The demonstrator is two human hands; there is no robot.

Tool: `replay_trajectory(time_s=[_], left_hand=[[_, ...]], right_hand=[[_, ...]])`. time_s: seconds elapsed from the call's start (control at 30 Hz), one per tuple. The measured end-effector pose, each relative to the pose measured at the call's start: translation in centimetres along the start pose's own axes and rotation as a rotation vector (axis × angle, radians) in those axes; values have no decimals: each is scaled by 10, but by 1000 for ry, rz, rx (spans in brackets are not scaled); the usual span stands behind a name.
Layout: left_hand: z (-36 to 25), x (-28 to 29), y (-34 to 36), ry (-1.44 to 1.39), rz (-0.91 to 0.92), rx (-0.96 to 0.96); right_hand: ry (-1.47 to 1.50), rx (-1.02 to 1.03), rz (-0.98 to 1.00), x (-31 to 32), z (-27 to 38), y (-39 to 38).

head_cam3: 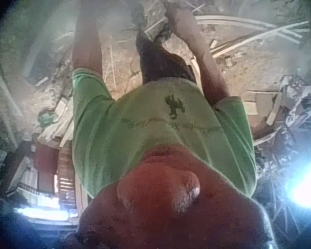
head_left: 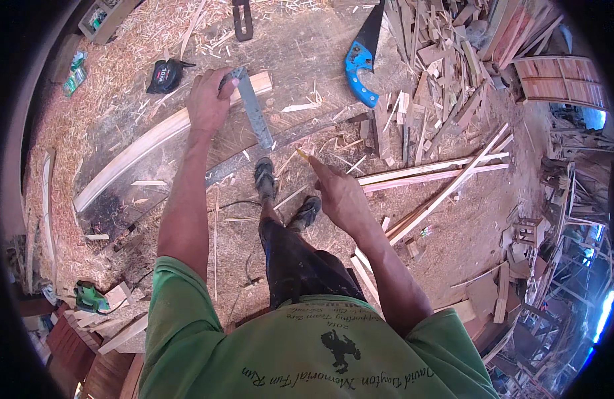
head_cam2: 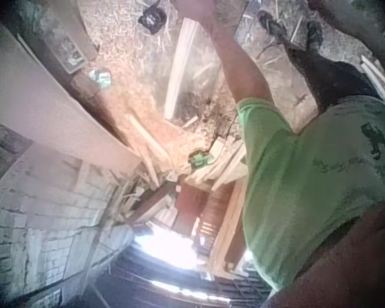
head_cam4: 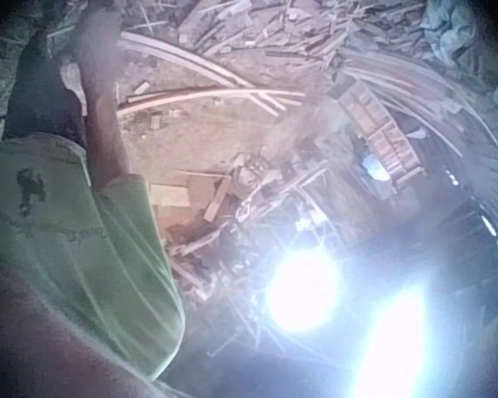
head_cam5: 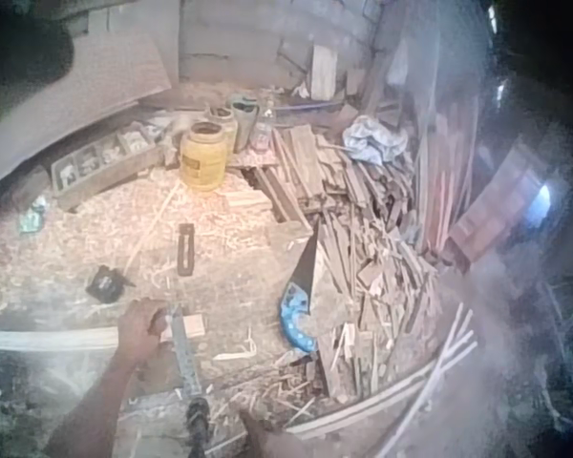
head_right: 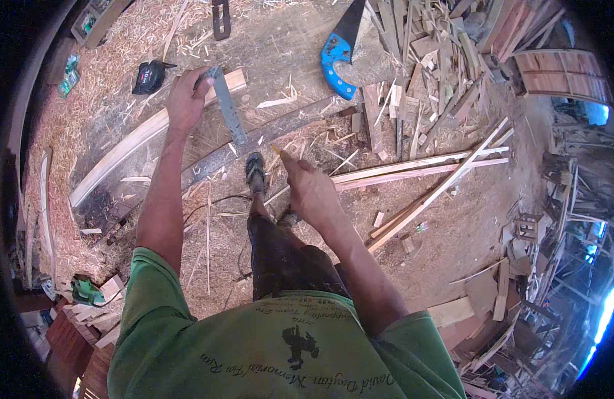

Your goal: The person measures and marks a piece of wood with a tape measure, a try square, and a pencil, then cuts the marked wood with a hand saw.

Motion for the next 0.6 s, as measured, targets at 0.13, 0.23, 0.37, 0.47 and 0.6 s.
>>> replay_trajectory(time_s=[0.13, 0.23, 0.37, 0.47, 0.6], left_hand=[[0, 1, -1, -6, 4, 5], [-3, 1, 1, -7, 4, -11], [0, 6, -5, 5, -25, -21], [-10, 7, 2, -2, -47, -29], [-13, 7, 5, 0, -70, -31]], right_hand=[[53, 30, -22, 6, 18, 21], [52, 45, -59, 4, 26, 43], [118, 56, -94, 4, 63, 81], [44, 41, -163, 6, 84, 113], [7, 44, -152, 7, 98, 136]])
Point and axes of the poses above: each hand's wrist, its own y-axis towards the middle knuckle, its own x-axis out of the back of the hand, z = x × y, the point moved 5 cm from there along y, towards the middle knuckle, and after that the axes turned 15 degrees about -x, right-handed, at the moved point
